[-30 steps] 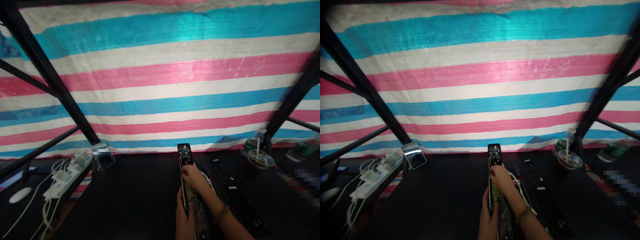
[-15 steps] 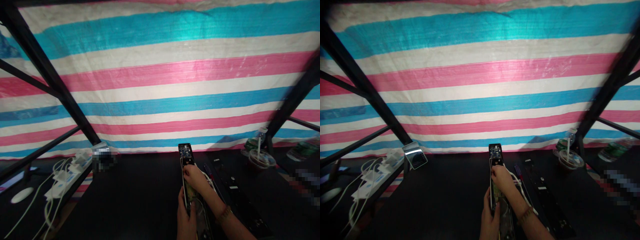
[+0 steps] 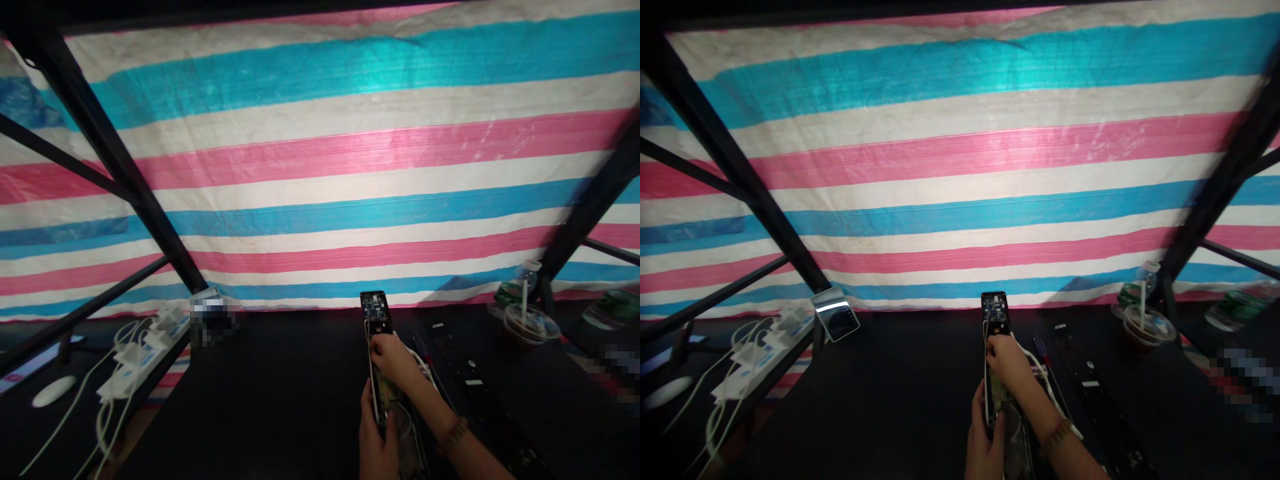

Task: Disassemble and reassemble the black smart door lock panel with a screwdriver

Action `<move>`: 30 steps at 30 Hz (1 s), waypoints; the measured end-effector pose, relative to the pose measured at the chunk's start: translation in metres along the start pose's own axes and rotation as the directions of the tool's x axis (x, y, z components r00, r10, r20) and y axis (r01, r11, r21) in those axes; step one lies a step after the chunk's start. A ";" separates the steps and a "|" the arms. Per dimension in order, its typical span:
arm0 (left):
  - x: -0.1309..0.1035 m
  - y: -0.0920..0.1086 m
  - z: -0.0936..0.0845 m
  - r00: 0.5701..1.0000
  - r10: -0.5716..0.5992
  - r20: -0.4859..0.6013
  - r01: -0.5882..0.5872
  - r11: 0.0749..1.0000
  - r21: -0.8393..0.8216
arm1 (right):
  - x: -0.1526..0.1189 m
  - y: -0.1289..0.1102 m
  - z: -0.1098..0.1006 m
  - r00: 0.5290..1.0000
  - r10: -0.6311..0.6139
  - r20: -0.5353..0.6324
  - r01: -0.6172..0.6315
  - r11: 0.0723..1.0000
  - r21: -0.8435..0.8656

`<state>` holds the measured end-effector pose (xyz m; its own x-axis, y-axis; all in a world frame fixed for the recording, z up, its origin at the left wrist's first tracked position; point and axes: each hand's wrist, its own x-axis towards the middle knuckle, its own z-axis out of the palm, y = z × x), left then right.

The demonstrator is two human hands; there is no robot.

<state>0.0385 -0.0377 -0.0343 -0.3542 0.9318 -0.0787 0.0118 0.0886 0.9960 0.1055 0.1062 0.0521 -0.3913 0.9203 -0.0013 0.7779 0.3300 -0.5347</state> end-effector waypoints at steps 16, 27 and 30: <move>0.000 0.005 -0.003 0.998 0.031 0.060 -0.031 1.000 0.005 | 0.003 0.002 -0.003 0.999 0.016 -0.027 -0.015 0.999 0.039; 0.002 0.010 -0.001 0.998 0.017 0.067 -0.019 0.999 0.026 | 0.002 0.001 -0.024 1.000 0.005 -0.005 -0.004 0.996 0.087; 0.001 0.012 -0.001 0.997 0.024 0.067 -0.025 0.999 0.022 | 0.002 0.000 -0.024 1.000 0.007 0.011 -0.008 0.996 0.084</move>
<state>0.0374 -0.0359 -0.0227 -0.2906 0.9551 -0.0577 0.0408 0.0726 0.9965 0.1168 0.1131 0.0722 -0.3906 0.9204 -0.0142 0.7369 0.3034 -0.6041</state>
